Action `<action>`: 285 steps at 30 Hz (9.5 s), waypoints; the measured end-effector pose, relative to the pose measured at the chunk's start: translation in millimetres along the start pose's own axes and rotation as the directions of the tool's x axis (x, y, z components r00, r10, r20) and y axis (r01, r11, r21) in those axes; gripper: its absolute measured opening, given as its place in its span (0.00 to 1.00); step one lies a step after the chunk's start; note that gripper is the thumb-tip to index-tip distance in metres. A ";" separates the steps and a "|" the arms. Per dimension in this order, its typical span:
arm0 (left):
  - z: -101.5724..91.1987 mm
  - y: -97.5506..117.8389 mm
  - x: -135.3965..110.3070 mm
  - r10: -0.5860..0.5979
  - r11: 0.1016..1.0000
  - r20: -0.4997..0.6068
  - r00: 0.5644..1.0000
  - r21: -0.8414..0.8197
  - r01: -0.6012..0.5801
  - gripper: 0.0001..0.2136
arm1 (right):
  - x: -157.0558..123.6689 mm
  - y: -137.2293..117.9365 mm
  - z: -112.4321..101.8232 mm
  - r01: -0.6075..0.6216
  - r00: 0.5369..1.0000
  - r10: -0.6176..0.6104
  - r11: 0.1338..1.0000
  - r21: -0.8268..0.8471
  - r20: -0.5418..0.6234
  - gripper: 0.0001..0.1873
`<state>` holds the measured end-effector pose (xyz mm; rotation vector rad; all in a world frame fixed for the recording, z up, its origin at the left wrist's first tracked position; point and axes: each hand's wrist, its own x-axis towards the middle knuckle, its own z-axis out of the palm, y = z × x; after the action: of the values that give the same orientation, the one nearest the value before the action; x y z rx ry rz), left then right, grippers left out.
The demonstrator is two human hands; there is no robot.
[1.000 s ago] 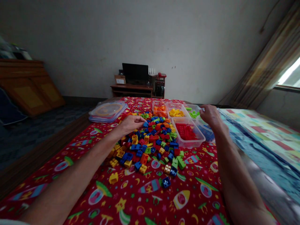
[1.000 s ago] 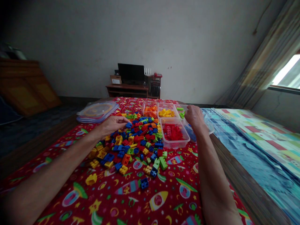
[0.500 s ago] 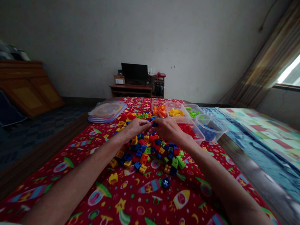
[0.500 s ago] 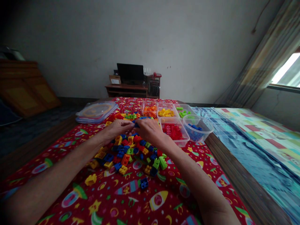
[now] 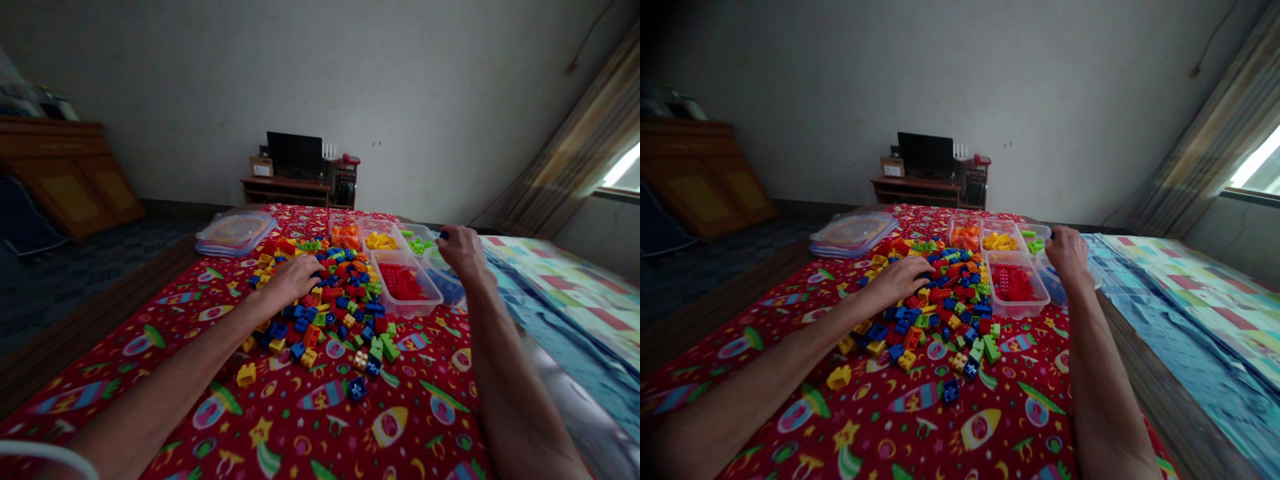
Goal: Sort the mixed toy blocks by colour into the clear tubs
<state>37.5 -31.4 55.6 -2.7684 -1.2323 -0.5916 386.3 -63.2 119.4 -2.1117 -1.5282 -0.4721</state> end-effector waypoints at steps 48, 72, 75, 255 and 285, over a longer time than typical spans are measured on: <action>-8.2 -4.6 4.7 -0.161 0.881 -0.082 0.984 -0.460 0.106 0.11 | -7.5 -17.1 4.8 0.054 0.998 -0.050 0.994 -0.093 0.045 0.17; -3.5 4.9 8.1 -0.273 0.597 0.053 0.961 -0.774 0.212 0.24 | -61.1 -106.0 -12.5 0.539 0.775 -0.613 0.769 0.343 0.156 0.10; -9.0 12.7 6.8 -0.286 0.473 0.128 0.950 -0.843 0.256 0.29 | -73.2 -119.7 -8.2 0.593 0.695 -0.699 0.689 0.416 0.168 0.13; 20.6 -19.3 -1.4 -0.148 0.972 -0.006 0.989 -0.186 0.144 0.10 | -66.4 -152.7 29.6 0.615 0.610 -0.699 0.715 0.333 0.374 0.14; 22.6 -15.1 -3.3 -0.175 0.961 -0.053 0.983 -0.228 0.159 0.12 | -47.2 -137.5 33.8 0.462 0.654 -0.731 0.591 0.661 0.196 0.15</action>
<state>31.8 -18.9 31.9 -2.8035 -1.4794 -0.8885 240.7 -45.8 91.4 -1.2043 -2.3357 0.2945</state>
